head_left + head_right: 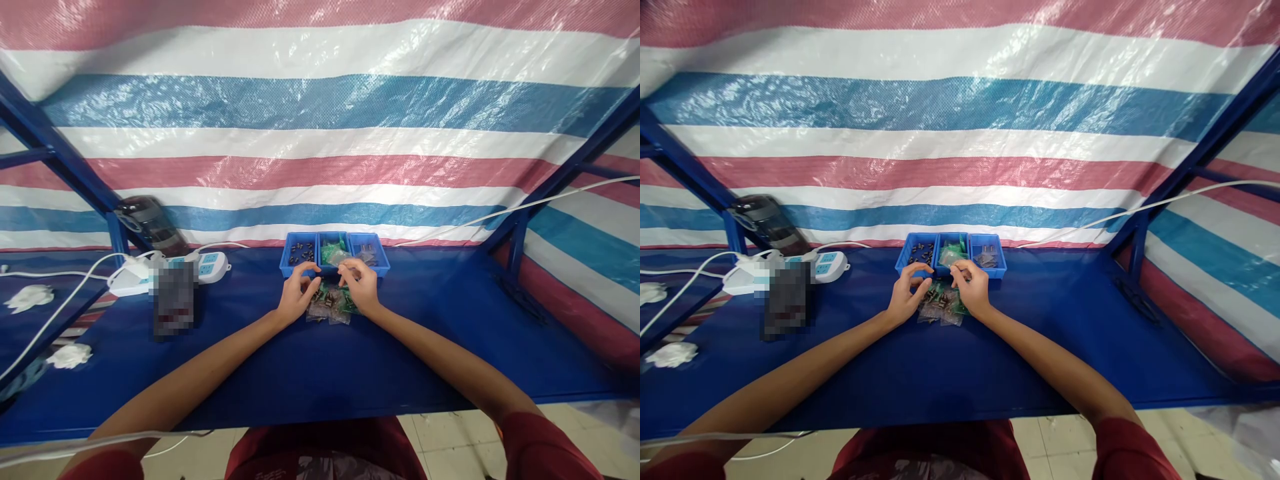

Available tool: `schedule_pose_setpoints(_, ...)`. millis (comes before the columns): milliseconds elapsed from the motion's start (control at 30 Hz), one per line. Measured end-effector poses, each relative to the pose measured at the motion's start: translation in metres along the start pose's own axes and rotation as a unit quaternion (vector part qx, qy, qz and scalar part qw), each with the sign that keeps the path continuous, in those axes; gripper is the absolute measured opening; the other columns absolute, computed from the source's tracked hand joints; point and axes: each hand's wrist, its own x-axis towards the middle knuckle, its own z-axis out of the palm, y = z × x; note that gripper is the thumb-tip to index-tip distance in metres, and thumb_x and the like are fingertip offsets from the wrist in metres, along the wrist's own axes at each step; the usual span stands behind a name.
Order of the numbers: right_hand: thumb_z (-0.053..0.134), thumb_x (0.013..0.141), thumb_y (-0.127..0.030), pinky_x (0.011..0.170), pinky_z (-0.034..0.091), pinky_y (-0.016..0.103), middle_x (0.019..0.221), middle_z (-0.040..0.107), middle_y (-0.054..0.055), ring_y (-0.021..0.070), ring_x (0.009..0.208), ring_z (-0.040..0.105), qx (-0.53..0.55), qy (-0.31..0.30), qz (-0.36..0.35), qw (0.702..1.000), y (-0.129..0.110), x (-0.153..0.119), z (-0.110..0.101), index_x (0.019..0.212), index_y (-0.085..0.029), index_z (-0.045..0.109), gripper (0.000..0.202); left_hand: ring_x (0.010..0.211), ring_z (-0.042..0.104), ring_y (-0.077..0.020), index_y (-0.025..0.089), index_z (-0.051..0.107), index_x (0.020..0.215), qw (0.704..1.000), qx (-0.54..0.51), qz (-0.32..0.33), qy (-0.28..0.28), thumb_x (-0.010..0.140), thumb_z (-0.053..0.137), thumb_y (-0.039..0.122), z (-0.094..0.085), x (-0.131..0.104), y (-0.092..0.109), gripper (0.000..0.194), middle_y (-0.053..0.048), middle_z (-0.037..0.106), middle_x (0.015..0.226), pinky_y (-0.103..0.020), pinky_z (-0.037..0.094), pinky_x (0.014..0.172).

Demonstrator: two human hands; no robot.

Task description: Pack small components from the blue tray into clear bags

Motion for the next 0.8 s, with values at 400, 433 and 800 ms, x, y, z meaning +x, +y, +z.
schedule_pose_setpoints(400, 0.068, 0.071, -0.032, 0.051, 0.055, 0.022, 0.079, 0.071, 0.004, 0.0108, 0.05, 0.064, 0.253, 0.151, 0.228, 0.928, -0.002, 0.034, -0.013, 0.083, -0.017, 0.055, 0.024, 0.046, 0.044, -0.003, 0.019, 0.042, 0.117, 1.0, -0.011, -0.003, -0.011, 0.091, 0.048, 0.032, 0.001, 0.001, 0.001, 0.029, -0.007, 0.059, 0.105, -0.019, 0.038, 0.046)
schedule_pose_setpoints(433, 0.067, 0.071, -0.032, 0.053, 0.056, 0.023, 0.081, 0.071, 0.005, 0.0114, 0.053, 0.065, 0.255, 0.157, 0.235, 0.925, -0.003, 0.036, -0.014, 0.085, -0.017, 0.055, 0.024, 0.046, 0.044, -0.0031, 0.019, 0.042, 0.117, 1.0, -0.013, -0.004, -0.011, 0.091, 0.048, 0.032, 0.001, 0.001, 0.001, 0.029, -0.007, 0.059, 0.105, -0.019, 0.038, 0.046)
schedule_pose_setpoints(800, 0.061, 0.075, -0.032, 0.041, 0.045, 0.021, 0.065, 0.064, 0.0, 0.0105, 0.043, 0.056, 0.015, -0.127, 0.115, 0.985, -0.01, 0.032, -0.016, 0.082, -0.015, 0.064, 0.019, 0.045, 0.044, -0.0034, 0.02, 0.042, 0.117, 1.0, -0.01, -0.003, -0.004, 0.091, 0.048, 0.031, 0.001, 0.0, 0.0, 0.03, -0.006, 0.059, 0.103, -0.02, 0.039, 0.046)
